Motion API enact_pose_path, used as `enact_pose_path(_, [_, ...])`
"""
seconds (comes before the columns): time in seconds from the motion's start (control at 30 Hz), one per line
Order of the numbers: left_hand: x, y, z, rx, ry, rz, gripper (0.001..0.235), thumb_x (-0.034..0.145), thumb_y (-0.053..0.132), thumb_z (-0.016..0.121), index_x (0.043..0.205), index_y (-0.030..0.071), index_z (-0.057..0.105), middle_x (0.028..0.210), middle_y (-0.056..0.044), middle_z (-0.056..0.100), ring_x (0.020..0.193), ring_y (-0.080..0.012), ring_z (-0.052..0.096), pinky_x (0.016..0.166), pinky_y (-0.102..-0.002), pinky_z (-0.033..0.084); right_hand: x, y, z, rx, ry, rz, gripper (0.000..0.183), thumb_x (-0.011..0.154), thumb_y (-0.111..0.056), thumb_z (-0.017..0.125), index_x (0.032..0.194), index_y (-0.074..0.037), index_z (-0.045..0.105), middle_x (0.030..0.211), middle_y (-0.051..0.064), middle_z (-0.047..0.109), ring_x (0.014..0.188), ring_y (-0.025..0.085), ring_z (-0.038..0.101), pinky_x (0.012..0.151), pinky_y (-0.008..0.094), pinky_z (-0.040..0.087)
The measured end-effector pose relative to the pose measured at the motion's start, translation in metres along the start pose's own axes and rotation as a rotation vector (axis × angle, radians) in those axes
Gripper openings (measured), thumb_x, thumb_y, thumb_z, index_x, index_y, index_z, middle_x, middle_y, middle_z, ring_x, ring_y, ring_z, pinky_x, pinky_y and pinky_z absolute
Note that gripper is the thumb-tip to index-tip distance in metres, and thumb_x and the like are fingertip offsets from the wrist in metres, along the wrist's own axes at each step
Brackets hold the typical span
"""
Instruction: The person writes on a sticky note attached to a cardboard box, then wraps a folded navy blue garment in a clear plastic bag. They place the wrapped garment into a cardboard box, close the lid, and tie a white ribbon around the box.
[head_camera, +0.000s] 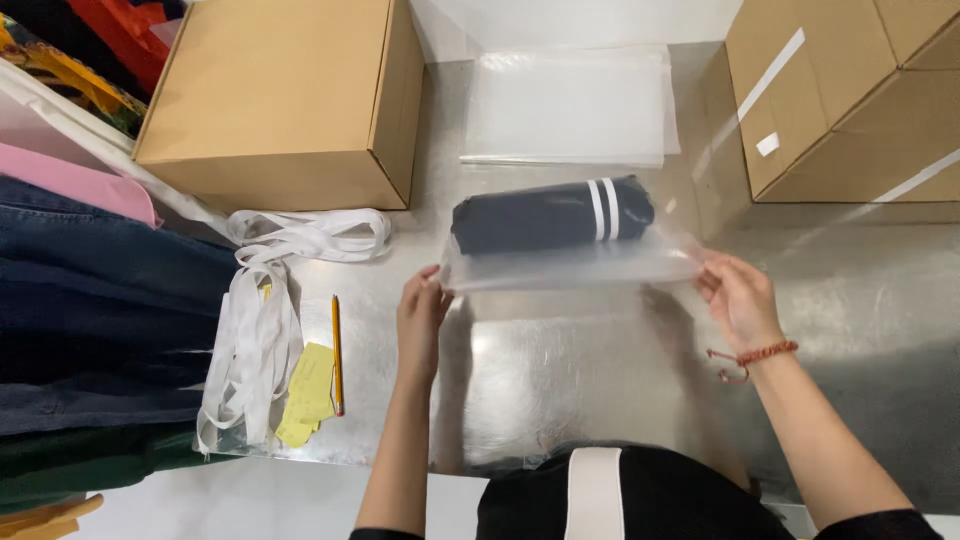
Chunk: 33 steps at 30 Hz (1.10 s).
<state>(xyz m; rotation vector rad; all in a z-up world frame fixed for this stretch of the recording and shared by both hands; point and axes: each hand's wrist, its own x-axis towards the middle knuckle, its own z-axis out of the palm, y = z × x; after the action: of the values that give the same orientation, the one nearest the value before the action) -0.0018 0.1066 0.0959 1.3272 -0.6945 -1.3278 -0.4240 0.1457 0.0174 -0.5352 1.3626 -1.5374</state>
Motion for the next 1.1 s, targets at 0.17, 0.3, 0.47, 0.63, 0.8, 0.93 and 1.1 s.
enact_pose_path(0.17, [-0.002, -0.094, -0.059, 0.478, 0.005, 0.03, 0.032, 0.101, 0.03, 0.068, 0.084, 0.002, 0.071, 0.135, -0.012, 0.059, 0.125, -0.0327, 0.062, 0.112, -0.047, 0.051, -0.038, 0.035, -0.036, -0.332, -0.081, 0.141, 0.013, 0.105, -0.002, 0.065, 0.099, 0.007, 0.07, 0.121, 0.021, 0.068, 0.089, 0.026, 0.072, 0.085, 0.043, 0.062])
enact_pose_path(0.3, [-0.013, -0.107, -0.075, 1.061, -0.005, 0.116, 0.043, 0.1, 0.05, 0.072, 0.076, 0.014, 0.075, 0.117, 0.002, 0.058, 0.118, -0.0225, 0.054, 0.104, -0.04, 0.046, -0.062, -0.013, -0.011, -0.708, -0.21, 0.22, 0.023, 0.095, -0.005, 0.076, 0.102, 0.017, 0.08, 0.132, 0.03, 0.07, 0.064, 0.03, 0.073, 0.06, 0.039, 0.064])
enact_pose_path(0.47, [0.014, -0.113, -0.087, 1.249, -0.087, 0.108, 0.046, 0.092, 0.059, 0.077, 0.081, 0.015, 0.082, 0.114, -0.001, 0.057, 0.115, -0.0249, 0.054, 0.098, -0.04, 0.05, -0.031, -0.034, -0.017, -0.927, -0.339, 0.297, 0.026, 0.088, -0.002, 0.081, 0.107, 0.017, 0.082, 0.125, 0.03, 0.077, 0.061, 0.032, 0.076, 0.058, 0.037, 0.065])
enact_pose_path(0.63, [0.044, -0.081, -0.068, 1.153, -0.137, 0.022, 0.055, 0.094, 0.062, 0.077, 0.111, 0.01, 0.081, 0.118, -0.012, 0.067, 0.114, -0.0351, 0.07, 0.095, -0.047, 0.057, 0.013, -0.043, -0.012, -1.126, -0.32, 0.29, 0.046, 0.097, -0.036, 0.077, 0.123, 0.002, 0.082, 0.1, 0.025, 0.086, 0.08, 0.031, 0.082, 0.079, 0.042, 0.063])
enact_pose_path(0.8, [0.07, -0.05, -0.016, 0.731, -0.077, 0.017, 0.061, 0.107, 0.056, 0.059, 0.137, 0.004, 0.069, 0.128, -0.021, 0.075, 0.12, -0.039, 0.072, 0.101, -0.05, 0.056, 0.055, -0.029, 0.026, -0.563, -0.189, 0.148, 0.069, 0.107, -0.043, 0.074, 0.146, 0.01, 0.055, 0.135, 0.03, 0.066, 0.11, 0.034, 0.072, 0.09, 0.04, 0.061])
enact_pose_path(0.93, [0.084, -0.059, -0.005, 0.68, -0.112, -0.07, 0.074, 0.105, 0.064, 0.055, 0.139, -0.001, 0.068, 0.134, -0.026, 0.072, 0.13, -0.043, 0.065, 0.107, -0.052, 0.053, 0.082, 0.009, 0.039, -0.589, -0.189, 0.141, 0.067, 0.108, -0.053, 0.07, 0.141, 0.006, 0.063, 0.134, 0.027, 0.068, 0.11, 0.034, 0.071, 0.088, 0.046, 0.061])
enact_pose_path(1.1, [0.082, -0.057, 0.002, 0.524, -0.115, -0.237, 0.087, 0.1, 0.068, 0.063, 0.144, -0.006, 0.064, 0.136, -0.027, 0.07, 0.127, -0.0346, 0.065, 0.093, -0.042, 0.057, 0.08, 0.023, 0.058, -0.522, -0.121, 0.254, 0.081, 0.098, -0.066, 0.078, 0.141, 0.002, 0.065, 0.134, 0.026, 0.067, 0.122, 0.036, 0.068, 0.095, 0.049, 0.059])
